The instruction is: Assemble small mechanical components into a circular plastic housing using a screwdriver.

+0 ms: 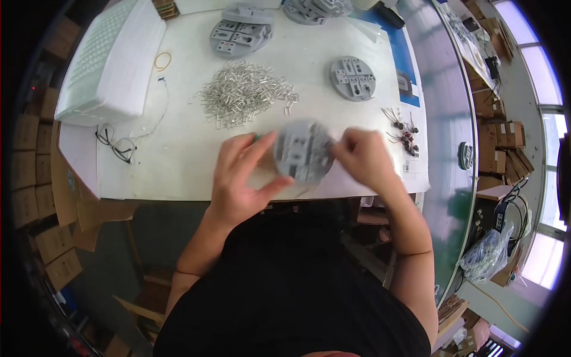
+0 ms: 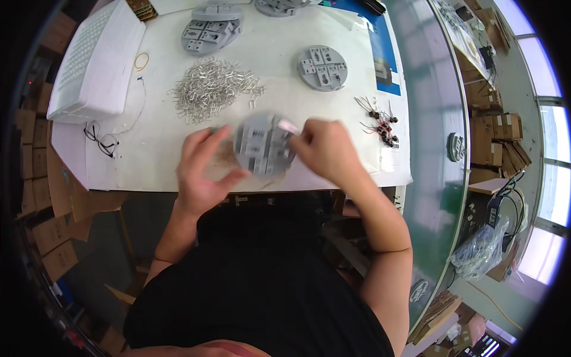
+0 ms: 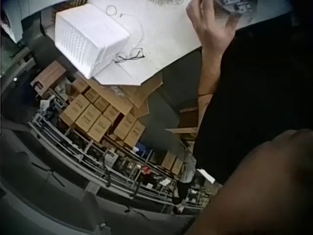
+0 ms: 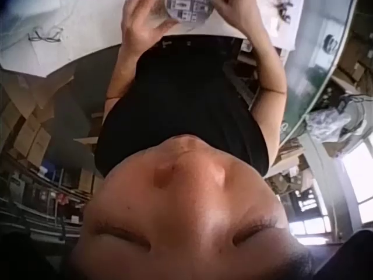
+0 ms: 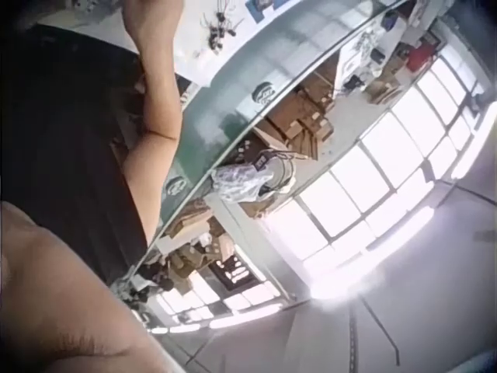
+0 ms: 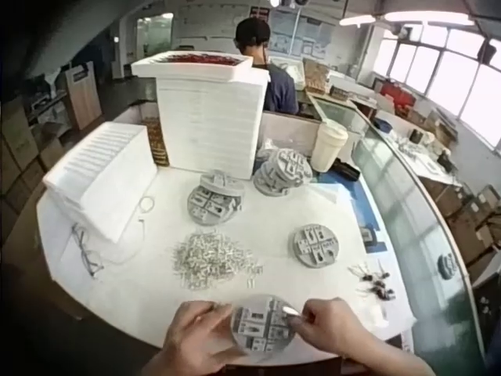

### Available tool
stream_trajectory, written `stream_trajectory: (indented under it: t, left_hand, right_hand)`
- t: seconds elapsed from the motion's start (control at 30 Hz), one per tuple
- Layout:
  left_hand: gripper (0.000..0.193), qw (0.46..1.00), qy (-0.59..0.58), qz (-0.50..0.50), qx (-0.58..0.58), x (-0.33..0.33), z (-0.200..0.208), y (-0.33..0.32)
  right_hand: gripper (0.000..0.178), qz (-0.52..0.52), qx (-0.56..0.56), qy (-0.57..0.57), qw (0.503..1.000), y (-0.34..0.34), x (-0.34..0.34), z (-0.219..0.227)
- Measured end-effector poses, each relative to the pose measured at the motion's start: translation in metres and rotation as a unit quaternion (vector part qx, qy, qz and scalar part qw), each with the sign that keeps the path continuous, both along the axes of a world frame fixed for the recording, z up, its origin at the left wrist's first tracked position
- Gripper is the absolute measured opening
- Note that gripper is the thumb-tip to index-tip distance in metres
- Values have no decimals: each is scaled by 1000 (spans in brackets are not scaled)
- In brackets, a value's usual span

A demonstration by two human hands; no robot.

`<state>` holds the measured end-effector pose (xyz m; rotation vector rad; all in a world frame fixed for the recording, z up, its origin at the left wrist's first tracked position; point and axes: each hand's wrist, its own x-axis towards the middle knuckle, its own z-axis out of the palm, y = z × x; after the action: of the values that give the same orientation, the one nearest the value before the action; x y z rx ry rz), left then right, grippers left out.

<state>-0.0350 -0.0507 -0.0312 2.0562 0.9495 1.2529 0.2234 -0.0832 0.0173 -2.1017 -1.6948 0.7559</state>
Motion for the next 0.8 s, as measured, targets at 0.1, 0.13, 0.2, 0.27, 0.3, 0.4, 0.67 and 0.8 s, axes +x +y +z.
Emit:
stream_trajectory:
  t: [0.1,0.13,0.2,0.27,0.3,0.4,0.67,0.8]
  left_hand:
    - [66,998,54,-41,-16,-5,0,3]
    - [72,993,96,-71,-19,-6,-2,5]
    - [79,985,139,-101,-23,-8,-5,4]
    - [79,984,129,-113,-42,-9,-8,5]
    - [79,984,122,-120,-50,-10,-9,6]
    - [80,982,122,-137,-54,-14,-5,7]
    - [87,979,131,-140,-66,-11,3,8]
    - [88,975,121,-167,-87,5,9,10]
  right_hand:
    - [15,89,97,-7,991,12,-6,-3]
    - [10,127,145,-14,981,18,-7,-2]
    - [12,222,215,-56,949,52,-6,1]
    - [13,293,197,-83,932,91,-11,-8]
    - [15,359,178,-112,909,105,-11,-11]
    - [17,394,138,-120,901,124,-11,-12]
    - [13,102,22,28,994,72,19,6]
    - [18,15,126,0,992,45,38,-19]
